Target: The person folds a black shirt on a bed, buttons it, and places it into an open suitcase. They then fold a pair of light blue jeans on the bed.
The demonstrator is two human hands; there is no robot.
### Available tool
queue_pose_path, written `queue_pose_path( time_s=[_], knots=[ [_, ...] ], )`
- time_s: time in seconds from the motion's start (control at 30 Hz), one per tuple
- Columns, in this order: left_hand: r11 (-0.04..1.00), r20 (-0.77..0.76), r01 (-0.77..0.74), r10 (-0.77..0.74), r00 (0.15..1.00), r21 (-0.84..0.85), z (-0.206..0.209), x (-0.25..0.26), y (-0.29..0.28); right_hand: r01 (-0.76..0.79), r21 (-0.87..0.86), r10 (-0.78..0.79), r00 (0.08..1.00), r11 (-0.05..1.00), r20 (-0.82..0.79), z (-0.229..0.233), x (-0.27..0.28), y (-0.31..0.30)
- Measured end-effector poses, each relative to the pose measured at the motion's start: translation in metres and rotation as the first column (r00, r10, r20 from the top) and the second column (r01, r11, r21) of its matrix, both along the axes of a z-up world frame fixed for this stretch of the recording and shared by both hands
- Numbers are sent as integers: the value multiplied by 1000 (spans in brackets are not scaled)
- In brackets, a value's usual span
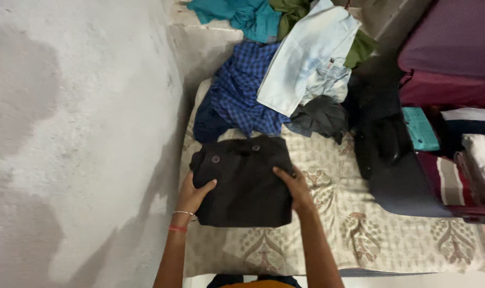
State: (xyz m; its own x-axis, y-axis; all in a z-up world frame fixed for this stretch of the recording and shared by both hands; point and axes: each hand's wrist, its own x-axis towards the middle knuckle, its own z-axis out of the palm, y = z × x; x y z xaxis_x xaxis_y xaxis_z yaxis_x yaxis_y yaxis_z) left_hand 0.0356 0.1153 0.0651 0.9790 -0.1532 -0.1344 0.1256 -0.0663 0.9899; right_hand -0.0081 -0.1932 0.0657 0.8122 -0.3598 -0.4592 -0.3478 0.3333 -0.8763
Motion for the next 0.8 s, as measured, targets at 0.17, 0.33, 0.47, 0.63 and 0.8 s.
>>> queue_pose_path(
  time_s=[0.17, 0.33, 0.47, 0.63, 0.8],
  knots=[
    [923, 188, -22, -55, 981, 385, 18, -52, -91, -277, -396, 334, 939, 876, 82, 52, 26, -105],
    [674, -330, 561, -454, 828, 480, -4, -127, -162, -154, -941, 486, 874, 301, 12, 39, 33, -180],
    [607, -243, 528, -490, 837, 594, -18, -128, -186, -314, -896, 465, 874, 313, -144, -48, -9, -179],
    [718, 15, 168, -242, 970, 675, -10, -118, -215, -363, -896, 452, 864, 255, -221, -105, -85, -142],
    [611, 252, 30, -369, 895, 791, -26, -106, -240, -323, -912, 453, 873, 253, -184, -106, -105, -144]
  ],
)
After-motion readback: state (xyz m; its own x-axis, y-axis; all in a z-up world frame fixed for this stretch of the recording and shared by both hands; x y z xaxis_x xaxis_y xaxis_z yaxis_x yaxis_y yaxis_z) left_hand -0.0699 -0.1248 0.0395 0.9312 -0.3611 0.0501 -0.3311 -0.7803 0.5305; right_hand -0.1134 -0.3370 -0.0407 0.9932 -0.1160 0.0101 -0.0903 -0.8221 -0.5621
